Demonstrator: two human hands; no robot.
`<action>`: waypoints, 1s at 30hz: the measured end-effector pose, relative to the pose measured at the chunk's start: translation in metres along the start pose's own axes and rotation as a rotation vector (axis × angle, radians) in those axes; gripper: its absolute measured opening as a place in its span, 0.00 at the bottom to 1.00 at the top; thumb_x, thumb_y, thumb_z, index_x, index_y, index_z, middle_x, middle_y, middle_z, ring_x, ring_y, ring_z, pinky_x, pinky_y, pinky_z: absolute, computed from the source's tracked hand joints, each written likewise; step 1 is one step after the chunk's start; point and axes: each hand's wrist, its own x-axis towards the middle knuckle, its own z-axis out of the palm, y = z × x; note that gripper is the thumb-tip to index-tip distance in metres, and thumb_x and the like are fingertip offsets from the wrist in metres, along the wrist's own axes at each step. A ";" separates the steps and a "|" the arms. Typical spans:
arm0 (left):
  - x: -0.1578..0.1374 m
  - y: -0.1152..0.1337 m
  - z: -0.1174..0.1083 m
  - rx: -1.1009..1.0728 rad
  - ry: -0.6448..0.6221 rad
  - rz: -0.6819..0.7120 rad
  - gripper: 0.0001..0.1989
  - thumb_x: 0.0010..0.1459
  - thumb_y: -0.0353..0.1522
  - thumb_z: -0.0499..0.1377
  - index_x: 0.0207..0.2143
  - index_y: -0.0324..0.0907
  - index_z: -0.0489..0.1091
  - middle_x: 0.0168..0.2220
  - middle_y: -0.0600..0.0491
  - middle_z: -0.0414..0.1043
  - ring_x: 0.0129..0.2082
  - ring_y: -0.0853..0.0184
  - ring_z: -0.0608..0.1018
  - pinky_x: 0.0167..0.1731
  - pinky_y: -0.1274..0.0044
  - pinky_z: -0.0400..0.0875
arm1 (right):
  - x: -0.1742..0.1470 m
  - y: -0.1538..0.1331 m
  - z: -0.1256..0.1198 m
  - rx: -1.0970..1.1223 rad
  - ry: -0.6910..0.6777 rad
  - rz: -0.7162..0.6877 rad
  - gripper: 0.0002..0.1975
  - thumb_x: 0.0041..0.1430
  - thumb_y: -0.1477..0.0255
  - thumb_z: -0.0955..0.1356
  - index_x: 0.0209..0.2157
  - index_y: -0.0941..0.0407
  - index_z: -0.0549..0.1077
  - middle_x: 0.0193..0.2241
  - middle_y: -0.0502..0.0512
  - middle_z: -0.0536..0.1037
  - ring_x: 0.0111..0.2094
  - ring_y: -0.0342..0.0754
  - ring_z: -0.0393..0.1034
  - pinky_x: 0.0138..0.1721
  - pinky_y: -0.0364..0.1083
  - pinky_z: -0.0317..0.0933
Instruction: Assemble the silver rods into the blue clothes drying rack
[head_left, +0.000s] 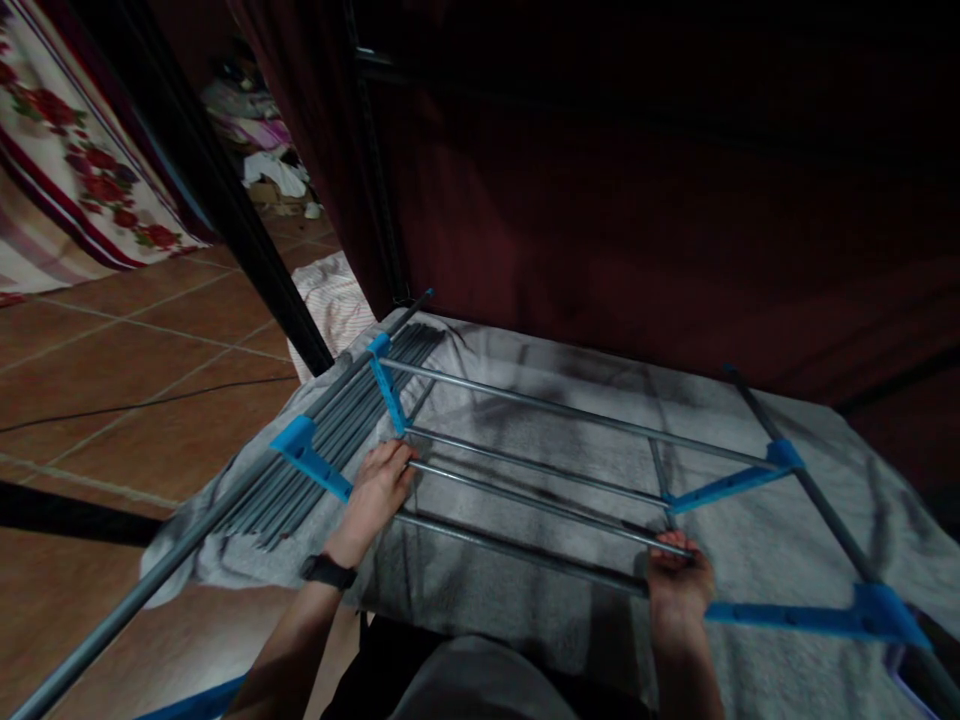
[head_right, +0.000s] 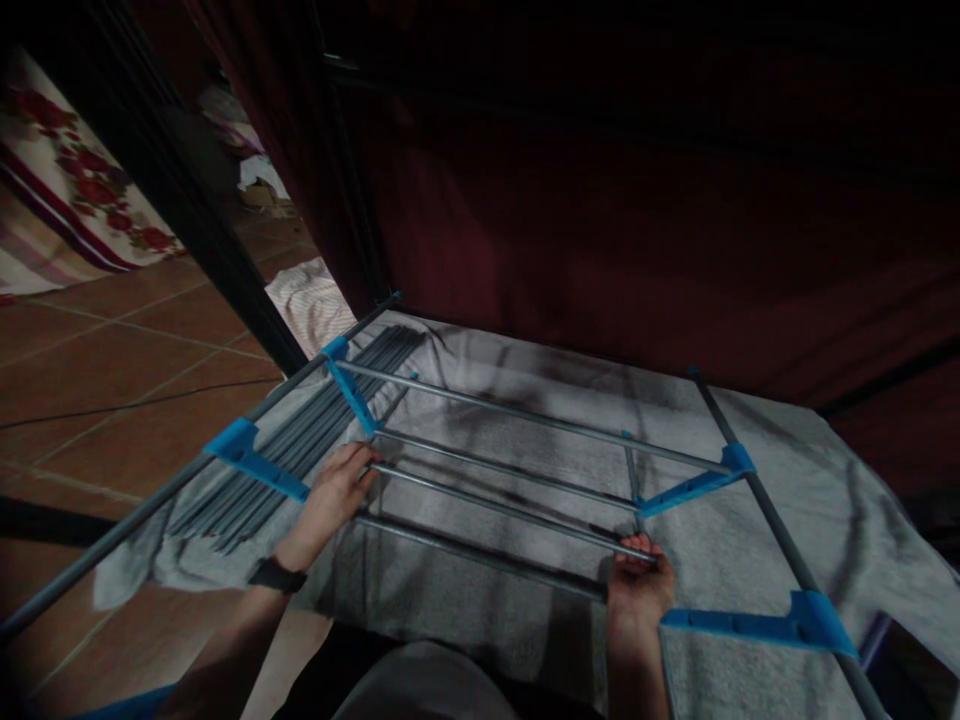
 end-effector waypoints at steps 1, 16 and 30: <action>0.003 0.003 -0.007 0.020 0.010 0.022 0.08 0.66 0.33 0.51 0.42 0.44 0.69 0.44 0.47 0.72 0.46 0.56 0.74 0.48 0.65 0.70 | 0.000 0.000 -0.001 -0.004 -0.004 0.004 0.08 0.45 0.74 0.69 0.25 0.55 0.64 0.19 0.42 0.69 0.16 0.37 0.65 0.16 0.35 0.57; 0.019 0.067 -0.114 0.022 0.419 0.266 0.12 0.60 0.39 0.65 0.45 0.48 0.73 0.49 0.49 0.70 0.49 0.60 0.75 0.49 0.68 0.74 | -0.001 0.003 0.001 -0.018 -0.003 0.039 0.09 0.45 0.76 0.71 0.28 0.56 0.67 0.20 0.41 0.71 0.16 0.35 0.63 0.16 0.33 0.56; 0.020 0.079 -0.142 -0.197 0.520 0.140 0.05 0.57 0.38 0.67 0.35 0.50 0.76 0.39 0.54 0.75 0.39 0.63 0.77 0.39 0.68 0.74 | -0.002 0.026 0.011 -0.095 0.017 0.094 0.06 0.46 0.75 0.70 0.26 0.55 0.68 0.21 0.44 0.75 0.17 0.38 0.68 0.20 0.37 0.65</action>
